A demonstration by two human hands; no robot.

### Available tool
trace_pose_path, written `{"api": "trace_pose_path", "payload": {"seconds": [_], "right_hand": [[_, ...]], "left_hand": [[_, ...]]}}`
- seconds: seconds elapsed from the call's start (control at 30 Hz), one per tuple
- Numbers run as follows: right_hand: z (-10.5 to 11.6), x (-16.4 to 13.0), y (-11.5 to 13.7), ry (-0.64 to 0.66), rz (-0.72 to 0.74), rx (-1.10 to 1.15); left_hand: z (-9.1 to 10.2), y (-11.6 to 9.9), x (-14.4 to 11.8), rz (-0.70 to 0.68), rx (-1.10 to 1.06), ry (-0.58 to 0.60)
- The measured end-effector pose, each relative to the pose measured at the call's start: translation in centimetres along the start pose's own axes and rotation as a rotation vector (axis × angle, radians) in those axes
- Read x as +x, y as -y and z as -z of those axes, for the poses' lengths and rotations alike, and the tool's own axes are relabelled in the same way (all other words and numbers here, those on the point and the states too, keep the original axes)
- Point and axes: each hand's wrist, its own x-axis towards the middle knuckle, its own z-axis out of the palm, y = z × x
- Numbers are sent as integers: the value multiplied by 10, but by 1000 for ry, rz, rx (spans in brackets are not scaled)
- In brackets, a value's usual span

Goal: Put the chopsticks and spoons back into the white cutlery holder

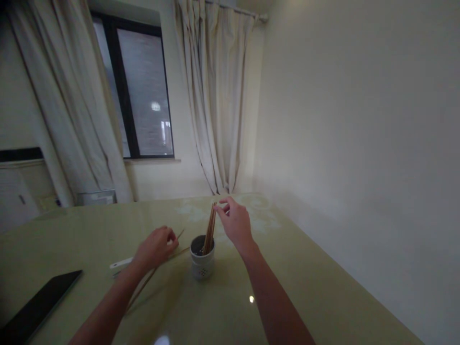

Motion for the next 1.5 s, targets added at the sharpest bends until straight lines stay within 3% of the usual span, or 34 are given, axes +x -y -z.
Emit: {"api": "trace_pose_path", "payload": {"seconds": [0.1,0.2,0.3,0.4,0.53,0.63,0.7,0.77,0.8,0.93,1.1,1.3,1.4,1.5], "right_hand": [[2,-7,17,11,70,160],[-3,-18,37,133,118,310],[-13,-31,52,318,134,420],[-21,-38,60,387,150,472],[-18,-33,55,296,134,505],[-5,-18,41,107,96,579],[4,-7,29,6,91,563],[8,0,16,-3,74,520],[8,3,10,15,55,504],[-10,2,-2,102,-26,442],[-33,-8,-1,124,-42,229],[-29,-11,8,77,-23,-36],[-20,-10,14,32,-19,-66],[-13,-12,25,5,16,39]], "left_hand": [[38,-8,-4,2,-320,-202],[66,-25,-16,-129,-773,-312],[76,-50,-30,-243,-1024,-353],[75,-70,-38,-292,-1086,-368],[68,-69,-33,-263,-1068,-420],[56,-47,-20,-163,-825,-461],[42,-29,-10,-108,-444,-312],[23,-14,-4,-60,-66,-49],[13,-9,-2,-37,2,18],[-18,2,-2,10,78,130],[-33,10,-3,29,107,184],[-30,12,-4,45,86,150],[-9,12,-2,68,76,76],[25,10,-2,58,-55,-27]]}}
